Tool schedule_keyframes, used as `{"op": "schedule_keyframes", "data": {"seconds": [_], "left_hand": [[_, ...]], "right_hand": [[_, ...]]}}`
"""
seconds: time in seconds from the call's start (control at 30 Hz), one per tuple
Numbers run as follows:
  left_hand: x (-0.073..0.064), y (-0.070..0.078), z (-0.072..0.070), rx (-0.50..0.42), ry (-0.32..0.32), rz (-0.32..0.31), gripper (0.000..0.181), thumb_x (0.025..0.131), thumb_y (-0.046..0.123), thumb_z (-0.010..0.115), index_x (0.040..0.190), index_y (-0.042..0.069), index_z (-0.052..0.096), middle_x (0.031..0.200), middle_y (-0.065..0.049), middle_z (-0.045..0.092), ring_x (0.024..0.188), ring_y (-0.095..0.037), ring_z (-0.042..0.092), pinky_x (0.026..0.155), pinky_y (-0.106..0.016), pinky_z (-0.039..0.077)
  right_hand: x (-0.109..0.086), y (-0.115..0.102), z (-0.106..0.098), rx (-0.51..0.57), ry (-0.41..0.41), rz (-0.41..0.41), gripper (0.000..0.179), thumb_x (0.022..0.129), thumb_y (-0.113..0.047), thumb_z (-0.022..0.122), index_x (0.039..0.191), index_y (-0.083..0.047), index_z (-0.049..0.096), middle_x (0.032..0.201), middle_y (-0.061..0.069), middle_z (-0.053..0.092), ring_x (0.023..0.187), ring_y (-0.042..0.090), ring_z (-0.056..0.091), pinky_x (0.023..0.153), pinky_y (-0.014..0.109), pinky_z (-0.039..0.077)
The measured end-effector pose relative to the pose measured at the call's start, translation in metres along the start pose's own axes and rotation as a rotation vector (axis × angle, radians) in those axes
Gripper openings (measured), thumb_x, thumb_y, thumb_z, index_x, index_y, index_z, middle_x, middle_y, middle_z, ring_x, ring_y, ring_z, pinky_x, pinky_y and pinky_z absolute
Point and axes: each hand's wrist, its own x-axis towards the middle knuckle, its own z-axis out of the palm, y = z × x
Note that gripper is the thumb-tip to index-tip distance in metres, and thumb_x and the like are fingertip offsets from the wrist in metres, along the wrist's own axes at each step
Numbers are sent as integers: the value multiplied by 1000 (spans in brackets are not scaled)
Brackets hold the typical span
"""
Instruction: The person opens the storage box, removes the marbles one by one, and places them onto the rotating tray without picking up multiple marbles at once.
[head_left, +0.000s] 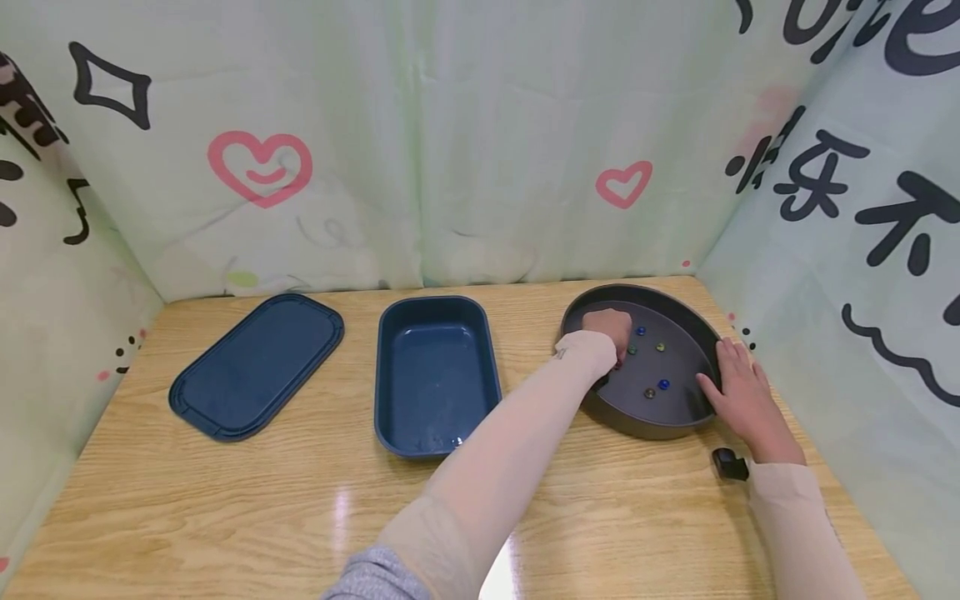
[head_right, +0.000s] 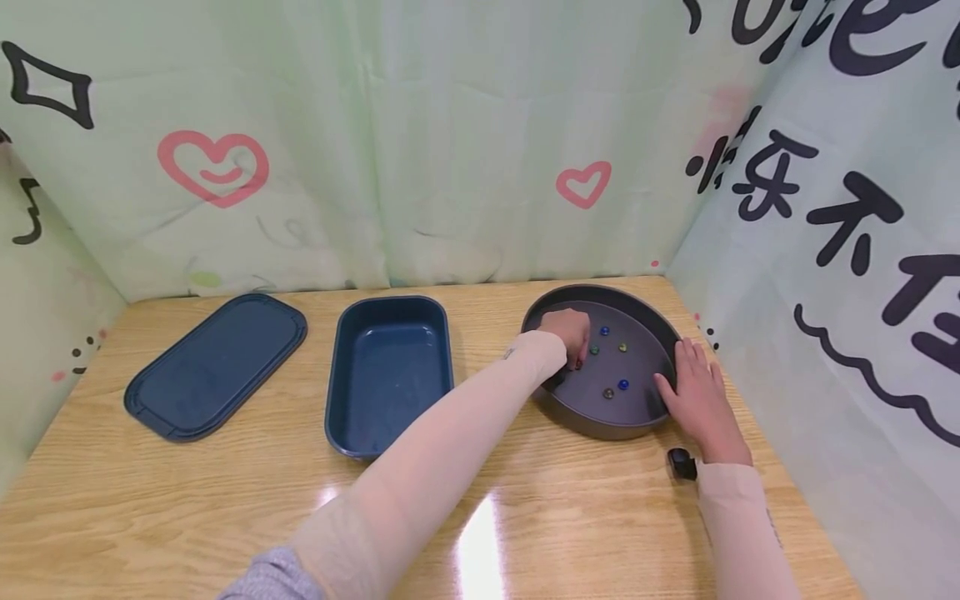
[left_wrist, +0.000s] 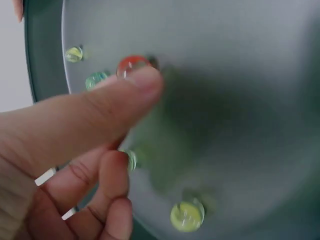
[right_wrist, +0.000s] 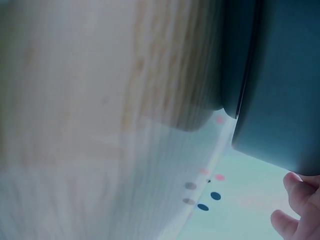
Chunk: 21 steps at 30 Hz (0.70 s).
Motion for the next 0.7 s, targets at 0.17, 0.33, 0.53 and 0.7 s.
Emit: {"op": "schedule_keyframes", "data": {"seconds": [0.17, 0.33, 0.53, 0.7], "left_hand": [[-14, -1, -13, 29, 53, 3, 16, 81, 14, 67, 69, 23, 66, 66, 11, 59, 59, -7, 44, 54, -22, 45], [-30, -7, -34, -9, 76, 18, 30, 85, 11, 62, 58, 21, 54, 61, 9, 54, 56, -7, 41, 52, -22, 39], [-27, -24, -51, -161, 55, 71, 11, 76, 12, 75, 71, 22, 73, 76, 13, 68, 67, -4, 54, 60, -23, 46], [-37, -41, -70, -307, 75, 151, 14, 78, 21, 75, 92, 22, 75, 93, 12, 70, 84, -4, 59, 71, -18, 47]], "right_hand": [[0, 0, -2, 3, -2, -2, 71, 101, -34, 34, 145, 14, 6, 150, 36, 7, 141, 48, 2, 111, 64, 4], [0, 2, -3, 3, -3, -2, 71, 101, -34, 34, 145, 14, 6, 150, 36, 7, 141, 48, 1, 112, 64, 2], [-1, 1, -2, 2, -9, -1, 71, 101, -34, 34, 145, 14, 6, 150, 36, 6, 141, 49, 1, 112, 64, 3], [0, -1, -2, 3, -17, 5, 72, 101, -34, 35, 145, 13, 5, 150, 36, 6, 141, 48, 1, 112, 64, 3]]}}
